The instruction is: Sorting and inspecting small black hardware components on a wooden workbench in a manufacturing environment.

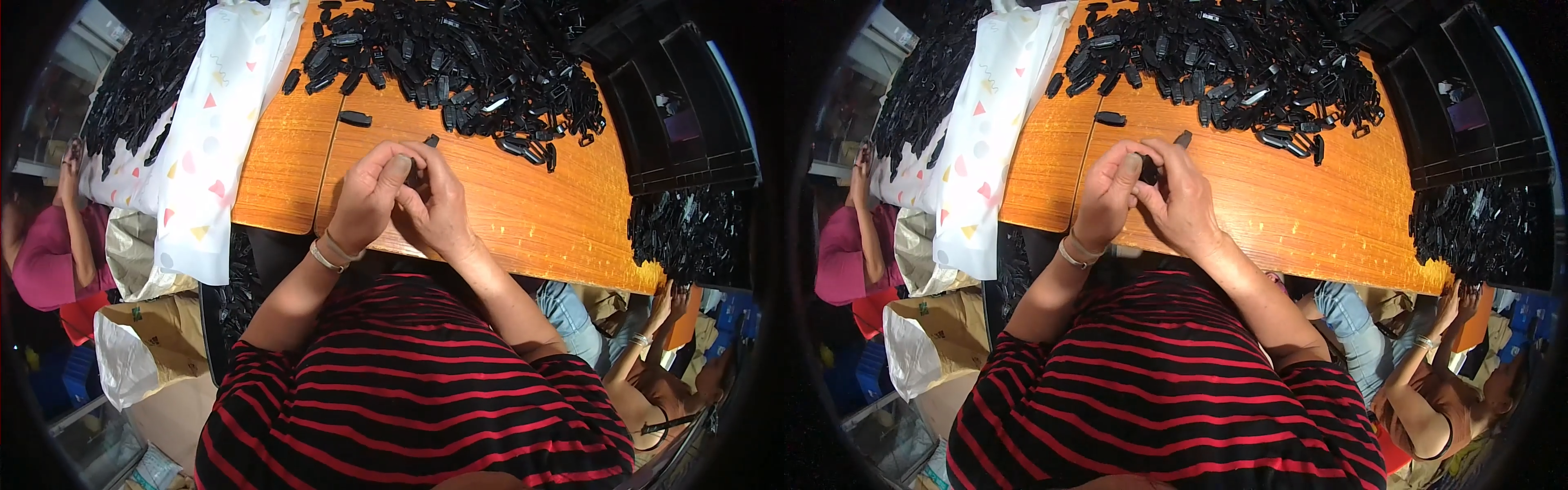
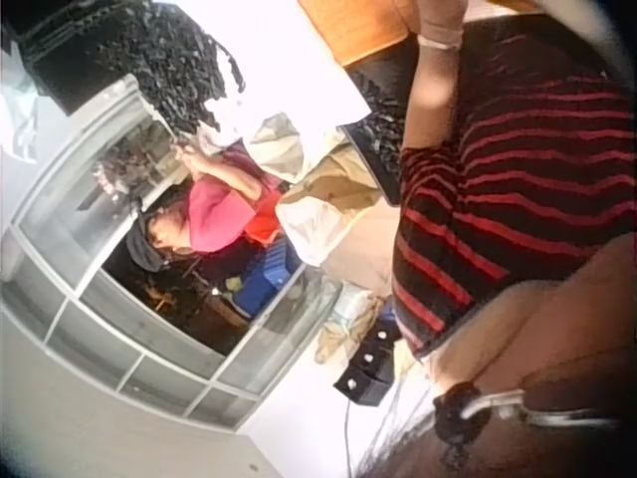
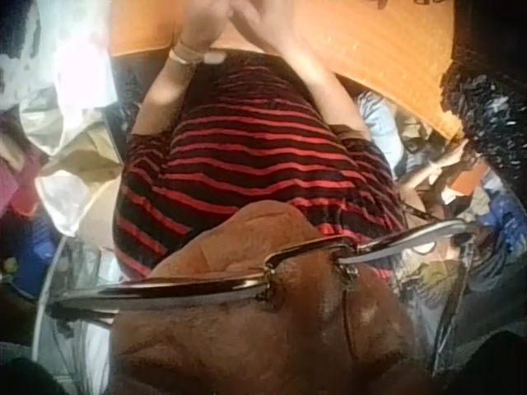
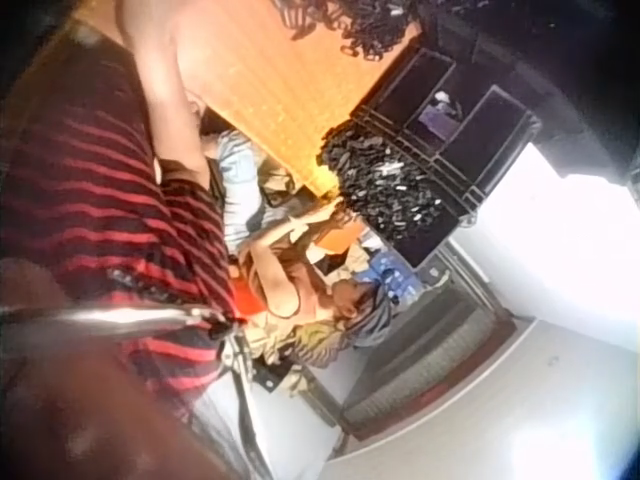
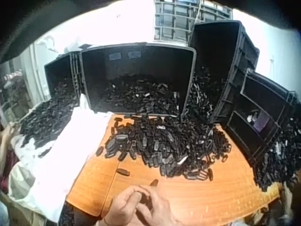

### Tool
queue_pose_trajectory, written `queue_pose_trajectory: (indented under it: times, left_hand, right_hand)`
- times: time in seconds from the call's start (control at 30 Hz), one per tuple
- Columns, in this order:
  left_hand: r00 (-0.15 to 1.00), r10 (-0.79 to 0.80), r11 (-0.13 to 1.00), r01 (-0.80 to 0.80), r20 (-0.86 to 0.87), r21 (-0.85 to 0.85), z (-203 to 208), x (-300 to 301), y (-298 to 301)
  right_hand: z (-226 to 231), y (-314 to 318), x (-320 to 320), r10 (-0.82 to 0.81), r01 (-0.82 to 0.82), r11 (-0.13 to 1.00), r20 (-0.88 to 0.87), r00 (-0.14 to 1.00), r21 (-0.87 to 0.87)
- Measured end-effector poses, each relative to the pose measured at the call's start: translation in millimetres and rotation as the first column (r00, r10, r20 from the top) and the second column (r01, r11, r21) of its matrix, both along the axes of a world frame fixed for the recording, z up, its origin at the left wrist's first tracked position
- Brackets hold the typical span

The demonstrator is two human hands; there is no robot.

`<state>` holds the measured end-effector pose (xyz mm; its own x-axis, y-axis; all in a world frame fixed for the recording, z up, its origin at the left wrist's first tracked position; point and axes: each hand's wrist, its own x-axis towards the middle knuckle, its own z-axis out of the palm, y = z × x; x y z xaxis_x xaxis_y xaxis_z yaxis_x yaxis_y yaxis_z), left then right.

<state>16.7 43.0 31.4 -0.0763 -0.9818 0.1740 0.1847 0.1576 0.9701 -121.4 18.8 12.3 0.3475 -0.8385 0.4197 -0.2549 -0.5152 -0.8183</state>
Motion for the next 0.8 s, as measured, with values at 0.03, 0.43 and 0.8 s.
queue_pose_trajectory:
  times: [0.03, 0.43, 0.8]
  left_hand:
    - [0.999, -0.003, 1.0, 0.004, -0.047, 0.017, 1.8, 1.1, 0.9]
    - [0.999, 0.035, 0.998, -0.033, -0.033, 0.053, -1.0, 14.5, 22.2]
    - [0.186, -0.112, 0.984, -0.12, 0.976, 0.135, 56.1, 160.8, 121.4]
  right_hand:
    - [-3.1, 2.0, 3.7, 0.018, -0.019, 1.0, 0.064, 0.998, 0.024]
    - [4.7, 25.5, 18.4, 0.083, -0.102, 0.987, 0.153, 0.985, 0.124]
    - [18.5, -33.8, -115.5, -0.388, 0.346, 0.921, -0.467, 0.795, -0.176]
